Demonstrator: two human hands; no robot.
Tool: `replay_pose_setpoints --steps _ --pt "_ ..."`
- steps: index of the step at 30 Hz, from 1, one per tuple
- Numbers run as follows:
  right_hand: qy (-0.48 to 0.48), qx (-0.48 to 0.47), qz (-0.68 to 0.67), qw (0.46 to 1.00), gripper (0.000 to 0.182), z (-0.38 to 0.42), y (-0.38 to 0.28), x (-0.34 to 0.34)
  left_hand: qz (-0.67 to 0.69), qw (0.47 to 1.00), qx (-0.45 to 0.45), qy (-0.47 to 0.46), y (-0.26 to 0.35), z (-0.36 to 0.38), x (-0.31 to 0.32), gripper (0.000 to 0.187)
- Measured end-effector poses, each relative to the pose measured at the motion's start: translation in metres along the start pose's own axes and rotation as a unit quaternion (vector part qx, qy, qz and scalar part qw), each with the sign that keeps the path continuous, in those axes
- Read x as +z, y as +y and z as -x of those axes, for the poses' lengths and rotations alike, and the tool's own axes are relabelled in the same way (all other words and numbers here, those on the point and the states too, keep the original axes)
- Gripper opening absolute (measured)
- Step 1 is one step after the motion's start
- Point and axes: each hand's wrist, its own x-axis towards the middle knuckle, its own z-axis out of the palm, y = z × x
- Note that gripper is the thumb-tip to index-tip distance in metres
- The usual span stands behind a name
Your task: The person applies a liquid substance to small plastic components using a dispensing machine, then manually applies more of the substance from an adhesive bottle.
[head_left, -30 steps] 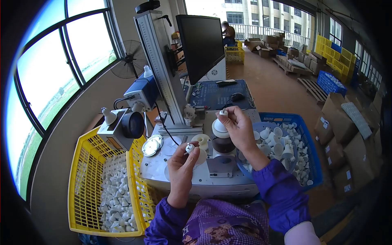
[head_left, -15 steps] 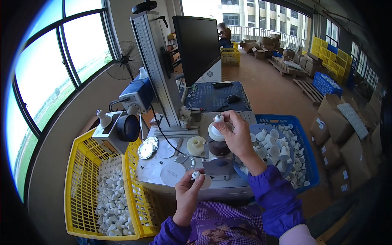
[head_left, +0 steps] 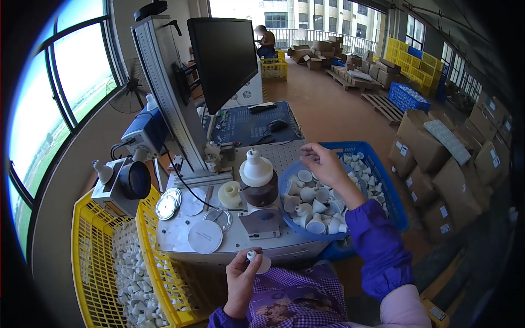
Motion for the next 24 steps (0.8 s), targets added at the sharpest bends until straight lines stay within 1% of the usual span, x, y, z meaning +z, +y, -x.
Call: replay_pose_setpoints --steps 1,3,4,5,6,7,9,10,12,14,16,17,18,20,24 --pt "0.0 0.002 0.001 1.0 0.032 0.002 0.008 -0.002 0.005 1.0 -0.006 -0.003 -0.004 0.0 0.002 0.019" --pt "-0.104 0.021 0.151 0.983 0.03 0.007 0.021 -0.004 0.013 0.999 -0.026 -0.015 -0.013 0.001 0.006 0.019" --pt "-0.104 0.023 0.15 0.983 0.03 0.008 0.031 -0.002 0.012 0.999 -0.027 -0.016 -0.017 0.002 0.009 0.019" --pt "-0.129 0.002 0.169 0.977 0.03 0.008 0.043 0.002 0.016 0.999 -0.027 -0.028 -0.019 0.003 0.012 0.02" --pt "-0.153 -0.02 0.186 0.97 0.031 0.008 0.039 0.004 0.018 0.999 -0.026 -0.041 -0.021 0.003 0.014 0.02" --pt "-0.153 -0.02 0.184 0.971 0.031 0.011 0.034 0.003 0.013 0.999 -0.022 -0.045 -0.021 0.004 0.015 0.02" --pt "-0.198 0.041 0.29 0.936 0.031 0.02 0.018 0.0 0.014 0.999 -0.018 -0.041 -0.02 0.004 0.014 0.02" --pt "-0.203 0.041 0.288 0.935 0.031 0.023 0.014 -0.001 0.017 0.999 -0.014 -0.037 -0.02 0.004 0.014 0.02" --pt "-0.255 0.07 0.392 0.881 0.035 0.028 0.012 0.0 0.018 0.999 -0.022 -0.032 -0.017 0.003 0.013 0.02" --pt "-0.258 0.054 0.382 0.885 0.034 0.032 0.026 0.001 0.02 0.999 -0.028 -0.019 -0.015 0.004 0.012 0.021" --pt "-0.223 0.02 0.325 0.919 0.032 0.033 0.03 0.0 0.008 1.0 0.006 -0.027 -0.013 0.005 0.015 0.02" --pt "-0.211 0.011 0.294 0.932 0.028 0.033 0.028 0.001 0.007 0.999 0.005 -0.032 -0.012 0.005 0.015 0.021" --pt "-0.216 0.005 0.292 0.932 0.028 0.034 0.026 0.004 0.008 1.0 0.007 -0.024 -0.012 0.005 0.015 0.021" --pt "-0.179 0.03 0.217 0.959 0.023 0.036 0.022 0.007 -0.001 1.0 -0.007 -0.03 -0.011 0.005 0.015 0.021" --pt "-0.176 0.039 0.176 0.968 0.027 0.035 0.031 0.011 0.019 0.999 0.004 -0.041 -0.012 0.007 0.018 0.021"
